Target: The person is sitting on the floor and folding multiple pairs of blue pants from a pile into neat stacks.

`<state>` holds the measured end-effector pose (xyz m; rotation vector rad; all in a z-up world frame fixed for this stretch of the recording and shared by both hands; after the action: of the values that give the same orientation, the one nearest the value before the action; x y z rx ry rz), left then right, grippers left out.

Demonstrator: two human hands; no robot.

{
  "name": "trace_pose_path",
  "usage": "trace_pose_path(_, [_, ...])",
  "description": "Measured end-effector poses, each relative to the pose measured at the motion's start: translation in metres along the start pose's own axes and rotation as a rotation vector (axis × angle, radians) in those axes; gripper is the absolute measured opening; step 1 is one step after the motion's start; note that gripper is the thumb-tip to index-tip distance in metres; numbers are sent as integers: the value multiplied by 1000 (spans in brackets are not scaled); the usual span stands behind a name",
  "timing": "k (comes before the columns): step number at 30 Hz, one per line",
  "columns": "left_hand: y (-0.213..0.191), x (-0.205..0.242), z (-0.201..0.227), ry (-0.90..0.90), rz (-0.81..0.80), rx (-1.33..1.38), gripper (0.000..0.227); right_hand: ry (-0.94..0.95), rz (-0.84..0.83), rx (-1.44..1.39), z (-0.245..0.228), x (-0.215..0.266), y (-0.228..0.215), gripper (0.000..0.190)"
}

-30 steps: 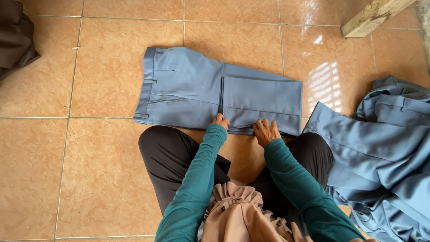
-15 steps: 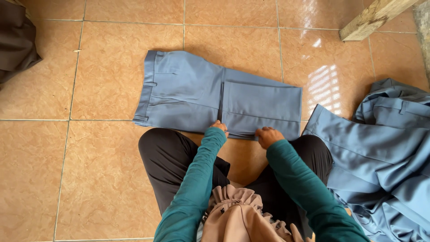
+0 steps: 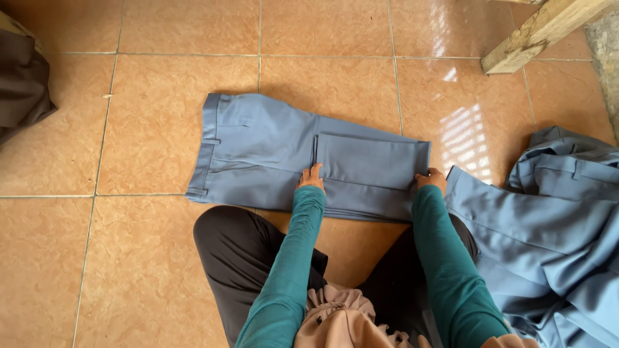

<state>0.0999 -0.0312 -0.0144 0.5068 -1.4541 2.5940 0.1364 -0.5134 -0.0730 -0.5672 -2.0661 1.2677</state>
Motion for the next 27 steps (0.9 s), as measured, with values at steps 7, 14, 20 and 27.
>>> trace_pose_path(7, [-86,-1,74,257,719,-56,64,-172,171,186,-105,106,-58,82])
trace_pose_path(14, [-24,-36,132,453,-46,-402,64,-459,-48,293,-185,161,-11,67])
trace_pose_path(20, [-26,-41,119,381,-127,-427,64,-445,-127,448,-173,152,2,68])
trace_pose_path(27, [-44,-79,52,110,139,-378,62,-136,-12,314,-102,110,-51,66])
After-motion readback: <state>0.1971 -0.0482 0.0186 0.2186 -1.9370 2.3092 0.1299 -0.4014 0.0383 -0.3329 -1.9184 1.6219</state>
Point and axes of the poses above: each hand's wrist, its own x-axis away from the middle knuckle, its own y-axis out of the palm, z = x × y, the point moved 7 cm from there along -x, towards the middle knuckle, and after that the axes turned 1 degree about y, right-handed, at the moved point
